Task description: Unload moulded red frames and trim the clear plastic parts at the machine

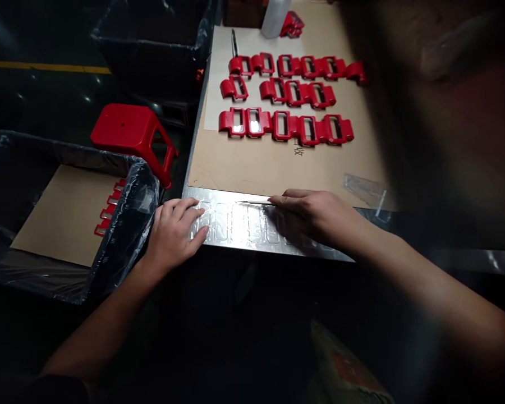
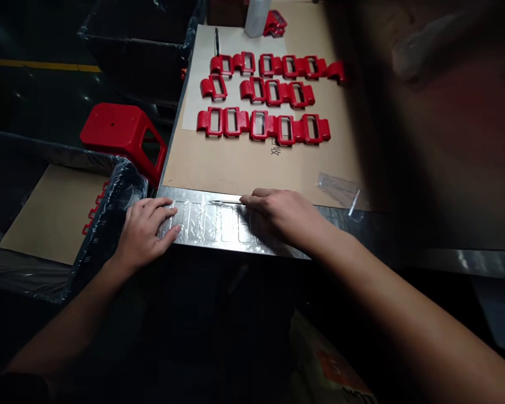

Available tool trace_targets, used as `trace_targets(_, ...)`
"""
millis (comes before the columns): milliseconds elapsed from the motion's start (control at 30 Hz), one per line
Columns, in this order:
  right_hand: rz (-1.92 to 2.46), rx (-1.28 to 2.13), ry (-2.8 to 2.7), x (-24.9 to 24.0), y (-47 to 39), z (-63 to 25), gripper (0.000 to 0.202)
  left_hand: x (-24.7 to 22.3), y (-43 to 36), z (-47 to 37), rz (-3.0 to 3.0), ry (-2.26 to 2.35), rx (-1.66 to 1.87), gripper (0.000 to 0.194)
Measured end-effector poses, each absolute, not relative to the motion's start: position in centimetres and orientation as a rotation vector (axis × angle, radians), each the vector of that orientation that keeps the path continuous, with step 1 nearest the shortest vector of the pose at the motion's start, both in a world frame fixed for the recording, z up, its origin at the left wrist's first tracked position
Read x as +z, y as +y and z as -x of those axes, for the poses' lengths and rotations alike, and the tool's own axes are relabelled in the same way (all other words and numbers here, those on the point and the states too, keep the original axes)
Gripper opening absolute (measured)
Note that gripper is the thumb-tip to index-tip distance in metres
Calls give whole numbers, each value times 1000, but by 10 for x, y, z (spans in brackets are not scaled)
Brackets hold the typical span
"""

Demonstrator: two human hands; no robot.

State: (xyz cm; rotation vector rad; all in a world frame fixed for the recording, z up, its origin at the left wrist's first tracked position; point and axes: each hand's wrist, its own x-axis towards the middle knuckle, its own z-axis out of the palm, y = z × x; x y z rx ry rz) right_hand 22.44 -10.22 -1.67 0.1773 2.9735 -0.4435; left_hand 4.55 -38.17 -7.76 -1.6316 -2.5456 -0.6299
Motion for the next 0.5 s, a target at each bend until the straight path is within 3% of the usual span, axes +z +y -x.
trace_targets(167,-183,-473,2963,-16,-90,-237,38,-53,-357,-65,1768,-2446,-648,29)
trace_targets(267,-176,-488,2959,-16,-89,-236,38,-59,-337,-72,2027,-2379,-552,42)
trace_targets(500,-169,-413,2980,-15,-77,-243,35,-75,-333,-63,2067,-2466,-370,46)
